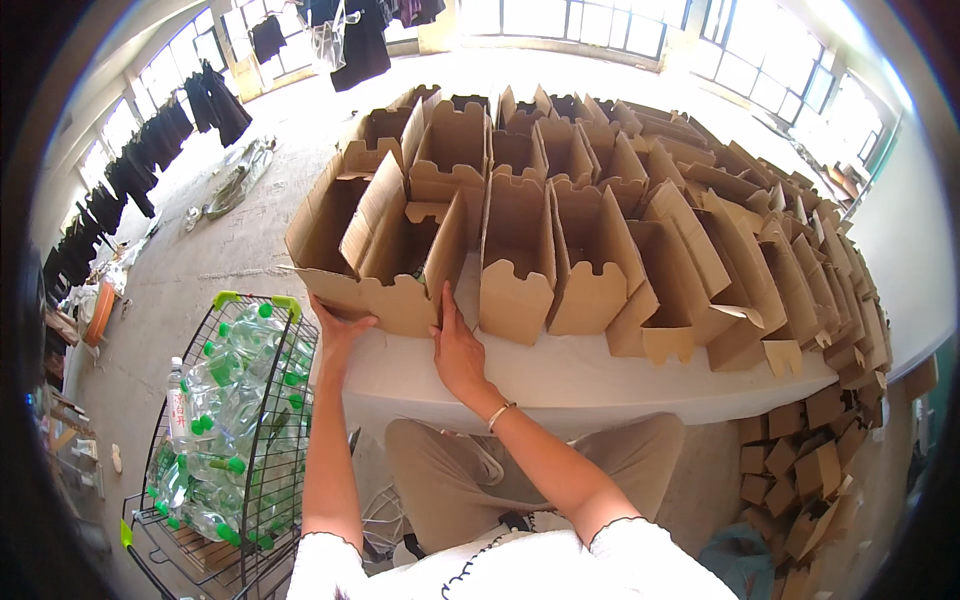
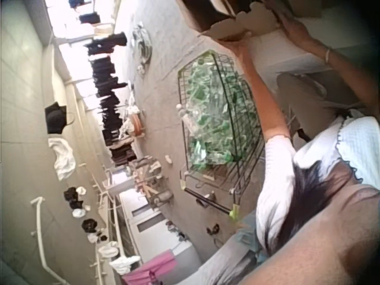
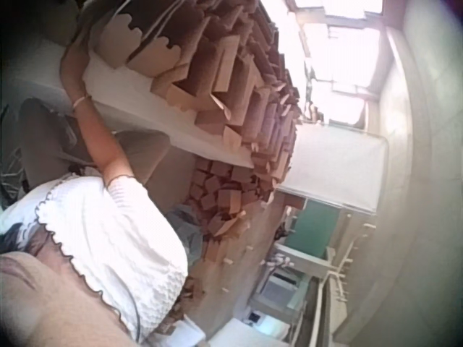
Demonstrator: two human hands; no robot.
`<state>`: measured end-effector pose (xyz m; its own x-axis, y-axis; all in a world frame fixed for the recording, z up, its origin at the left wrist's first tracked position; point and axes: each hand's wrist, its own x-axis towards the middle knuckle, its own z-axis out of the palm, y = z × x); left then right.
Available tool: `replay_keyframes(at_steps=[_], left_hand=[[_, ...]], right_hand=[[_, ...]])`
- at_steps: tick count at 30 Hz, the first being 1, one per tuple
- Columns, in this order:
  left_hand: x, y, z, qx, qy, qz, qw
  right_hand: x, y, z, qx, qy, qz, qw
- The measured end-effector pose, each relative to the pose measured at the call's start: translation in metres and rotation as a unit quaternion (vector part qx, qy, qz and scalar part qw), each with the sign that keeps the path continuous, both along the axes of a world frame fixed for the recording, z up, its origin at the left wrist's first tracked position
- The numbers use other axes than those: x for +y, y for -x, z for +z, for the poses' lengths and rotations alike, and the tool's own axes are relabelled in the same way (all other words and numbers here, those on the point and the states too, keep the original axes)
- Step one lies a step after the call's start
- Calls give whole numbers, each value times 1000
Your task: The person places plastic bottles from a shopping cart into cardboard dividers within boxes on a table, occasionally moving boxes aside.
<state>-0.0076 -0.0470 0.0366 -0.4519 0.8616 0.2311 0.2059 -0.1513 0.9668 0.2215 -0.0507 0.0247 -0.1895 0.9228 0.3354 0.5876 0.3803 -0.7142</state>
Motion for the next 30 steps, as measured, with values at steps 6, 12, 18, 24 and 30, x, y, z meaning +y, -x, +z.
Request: replay_keyframes(at_steps=[6, 12, 18, 24, 30], left_hand=[[13, 3, -18, 53, -23, 34, 998], [5, 2, -13, 33, -44, 17, 998], [-2, 0, -14, 109, 13, 52, 993], [-48, -43, -55, 434, 95, 117, 888], [-106, -89, -46, 517, 127, 106, 840]], right_hand=[[0, -2, -13, 20, 41, -5, 999], [-49, -35, 38, 56, 3, 73, 996], [-57, -105, 133, -57, -292, -90, 951], [3, -132, 143, -272, -217, -10, 937], [19, -141, 140, -217, -246, 52, 943]])
